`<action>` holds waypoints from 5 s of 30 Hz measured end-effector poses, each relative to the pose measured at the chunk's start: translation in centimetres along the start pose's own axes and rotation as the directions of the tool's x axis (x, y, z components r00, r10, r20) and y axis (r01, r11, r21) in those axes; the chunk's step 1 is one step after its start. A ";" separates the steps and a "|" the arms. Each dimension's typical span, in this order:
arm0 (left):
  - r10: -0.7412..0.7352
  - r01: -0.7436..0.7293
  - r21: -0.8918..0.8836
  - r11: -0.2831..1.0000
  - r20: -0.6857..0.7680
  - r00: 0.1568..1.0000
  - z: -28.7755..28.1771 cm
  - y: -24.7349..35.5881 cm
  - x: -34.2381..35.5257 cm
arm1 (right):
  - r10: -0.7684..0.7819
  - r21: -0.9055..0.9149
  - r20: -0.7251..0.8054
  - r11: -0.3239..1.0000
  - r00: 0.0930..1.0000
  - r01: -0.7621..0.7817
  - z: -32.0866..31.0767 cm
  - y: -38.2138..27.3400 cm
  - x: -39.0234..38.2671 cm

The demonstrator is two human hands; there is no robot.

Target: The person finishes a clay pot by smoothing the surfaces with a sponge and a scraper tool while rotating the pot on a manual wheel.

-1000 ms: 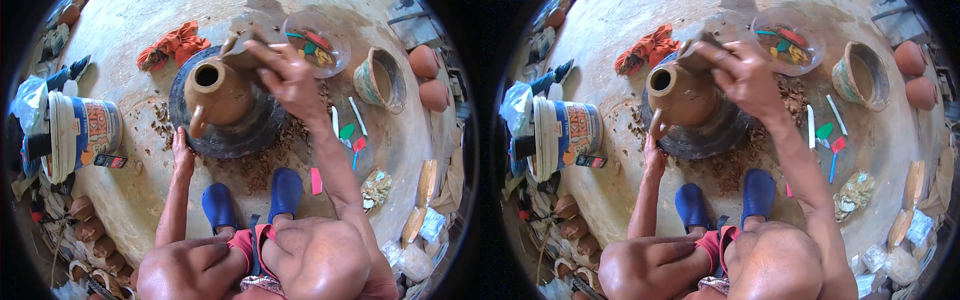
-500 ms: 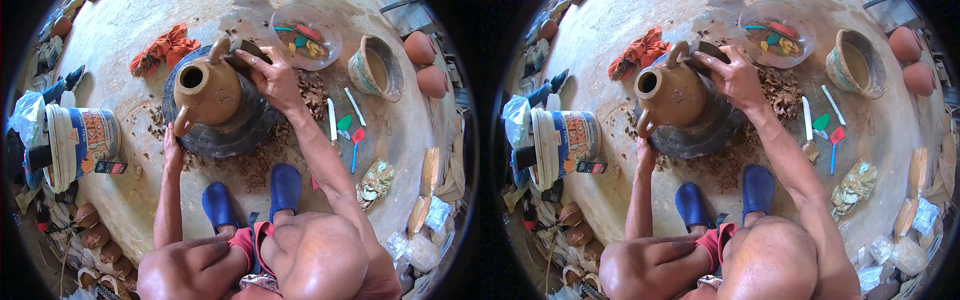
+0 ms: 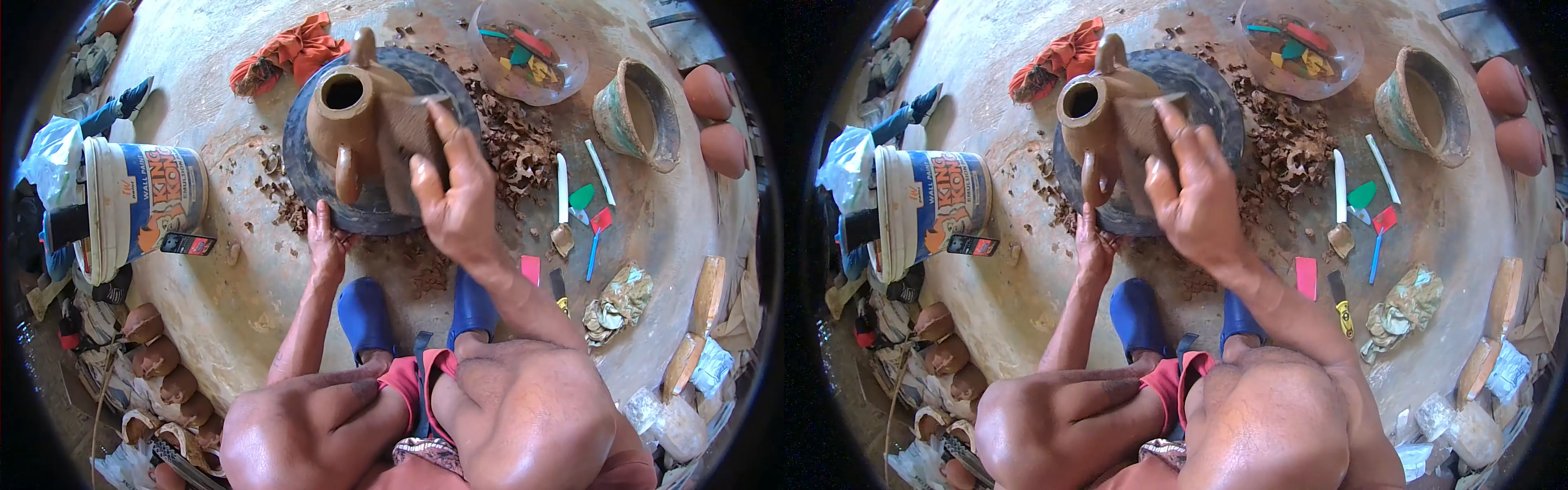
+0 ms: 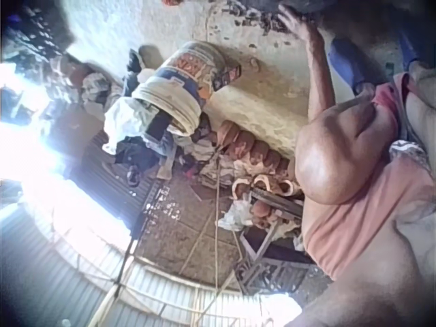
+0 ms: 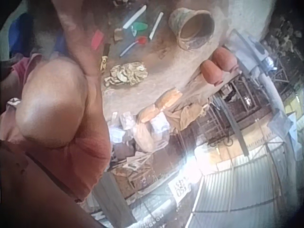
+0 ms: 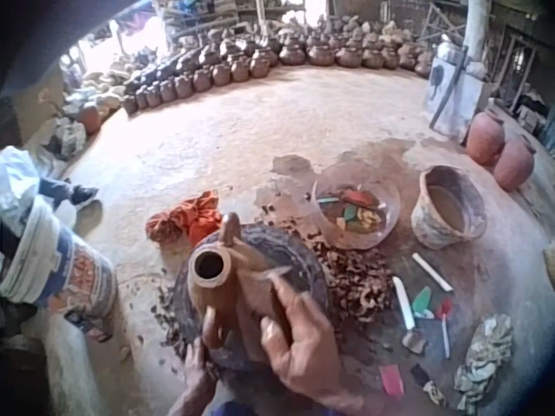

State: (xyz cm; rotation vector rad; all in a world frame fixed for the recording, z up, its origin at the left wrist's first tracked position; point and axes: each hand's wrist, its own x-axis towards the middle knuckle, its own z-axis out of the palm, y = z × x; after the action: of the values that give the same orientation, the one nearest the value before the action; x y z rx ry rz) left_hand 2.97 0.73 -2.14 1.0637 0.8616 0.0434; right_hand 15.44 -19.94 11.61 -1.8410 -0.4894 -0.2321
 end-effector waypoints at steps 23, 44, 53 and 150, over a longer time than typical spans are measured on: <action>-0.440 0.448 0.073 0.891 0.382 0.813 6.5 -5.3 -5.2 | -0.456 -0.268 -0.006 0.858 0.890 0.438 -2.2 -0.6 -2.5; -0.145 0.130 -0.115 0.985 -0.125 0.982 -3.8 1.6 3.4 | 0.199 -0.679 -0.666 0.236 0.719 -0.695 -28.9 15.4 -10.6; -0.129 0.126 -0.062 0.990 -0.040 0.991 -3.2 0.2 1.4 | 0.351 -0.771 -0.622 -0.118 0.700 -0.626 -34.4 19.9 -16.7; -0.320 0.303 0.214 0.928 0.046 0.946 -3.3 3.3 0.5 | 0.386 -0.869 0.368 0.465 0.846 0.166 -16.1 22.4 19.9</action>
State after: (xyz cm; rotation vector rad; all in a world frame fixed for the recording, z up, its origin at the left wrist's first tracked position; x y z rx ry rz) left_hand 2.42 5.09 -0.48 1.0996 0.9682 -0.3610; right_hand 44.49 -36.53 5.36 -3.0305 -0.6856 0.1958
